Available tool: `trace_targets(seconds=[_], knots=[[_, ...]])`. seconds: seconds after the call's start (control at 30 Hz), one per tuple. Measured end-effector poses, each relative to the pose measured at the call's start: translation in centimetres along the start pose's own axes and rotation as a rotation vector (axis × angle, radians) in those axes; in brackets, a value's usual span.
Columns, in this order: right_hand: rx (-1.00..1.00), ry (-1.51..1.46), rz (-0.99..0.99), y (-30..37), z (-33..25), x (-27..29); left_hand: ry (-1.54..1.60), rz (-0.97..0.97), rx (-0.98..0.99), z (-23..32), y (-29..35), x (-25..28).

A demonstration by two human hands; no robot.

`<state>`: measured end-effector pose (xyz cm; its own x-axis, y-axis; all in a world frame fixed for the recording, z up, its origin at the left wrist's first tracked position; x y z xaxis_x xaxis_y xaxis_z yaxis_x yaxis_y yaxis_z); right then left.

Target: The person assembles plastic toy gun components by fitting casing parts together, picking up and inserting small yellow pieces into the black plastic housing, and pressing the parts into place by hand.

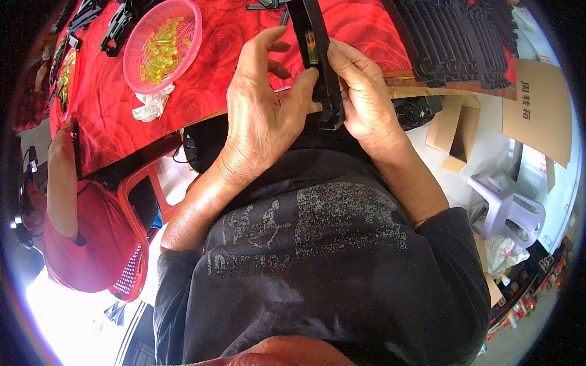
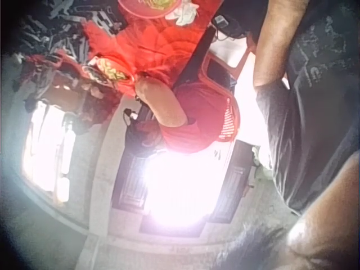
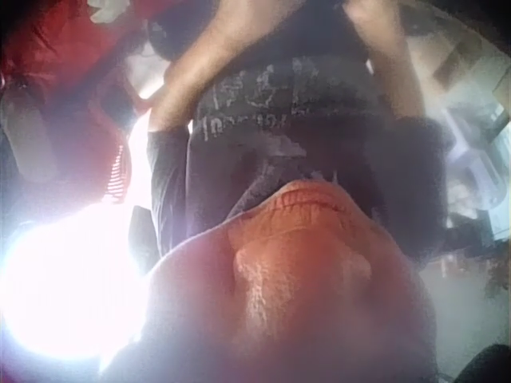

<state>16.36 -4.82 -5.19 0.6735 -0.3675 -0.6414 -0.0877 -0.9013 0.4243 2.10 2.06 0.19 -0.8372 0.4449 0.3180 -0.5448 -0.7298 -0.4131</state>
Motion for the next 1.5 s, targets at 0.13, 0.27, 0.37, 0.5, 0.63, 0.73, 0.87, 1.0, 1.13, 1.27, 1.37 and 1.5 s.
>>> trace_targets(seconds=[0.13, 0.27, 0.37, 0.5, 0.63, 0.73, 0.87, 1.0, 1.13, 1.27, 1.37, 1.5], knots=[[0.030, 0.014, -0.024, 0.2, 0.4, -0.2, 0.088, 0.008, 0.105, -1.7, -0.3, -0.9], [0.038, -0.037, -0.070, -0.1, 0.8, 0.3, -0.038, -0.035, 0.022, -1.9, -0.5, -1.5], [0.069, -0.036, 0.077, 0.4, 0.7, -0.4, 0.065, -0.002, 0.051, -2.0, -0.4, -1.9], [0.069, -0.034, 0.061, 0.5, 0.8, -0.1, 0.136, 0.054, 0.075, -1.5, -0.7, -1.8], [0.036, -0.029, 0.127, 1.1, 1.2, -0.2, 0.126, 0.024, 0.140, -1.7, -0.3, -1.8], [0.000, -0.017, 0.144, 1.5, 1.6, 0.1, 0.112, -0.004, 0.152, -1.8, 0.1, -1.8], [-0.031, -0.017, 0.186, 2.3, 1.8, -0.1, 0.063, -0.060, 0.168, -2.2, 0.7, -2.2], [-0.041, -0.028, 0.232, 2.7, 1.7, 0.3, 0.099, -0.048, 0.087, -1.5, 1.0, -2.5], [-0.070, -0.010, 0.257, 3.3, 1.8, 1.1, 0.098, -0.091, 0.081, -1.3, 1.4, -2.6], [-0.087, -0.031, 0.301, 3.6, 1.9, 1.4, 0.073, -0.126, 0.052, -1.3, 1.7, -2.9], [-0.038, 0.039, 0.268, 3.6, 1.2, 0.1, 0.072, -0.123, 0.072, -1.2, 1.8, -2.8], [-0.003, 0.031, 0.207, 3.5, 0.7, -0.3, 0.103, -0.143, 0.117, -1.3, 1.9, -3.0]])
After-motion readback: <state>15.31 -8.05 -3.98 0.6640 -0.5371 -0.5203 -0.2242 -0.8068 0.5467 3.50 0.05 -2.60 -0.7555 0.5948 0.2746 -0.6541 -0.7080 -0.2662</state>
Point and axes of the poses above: each hand's wrist, its own y-axis away from the middle knuckle, its own x-axis out of the back of the hand, z = x × y, the point moved 4 cm from there along -y, towards the middle knuckle, and after that the axes turned 14 degrees about -x, right-handed, at the moved point
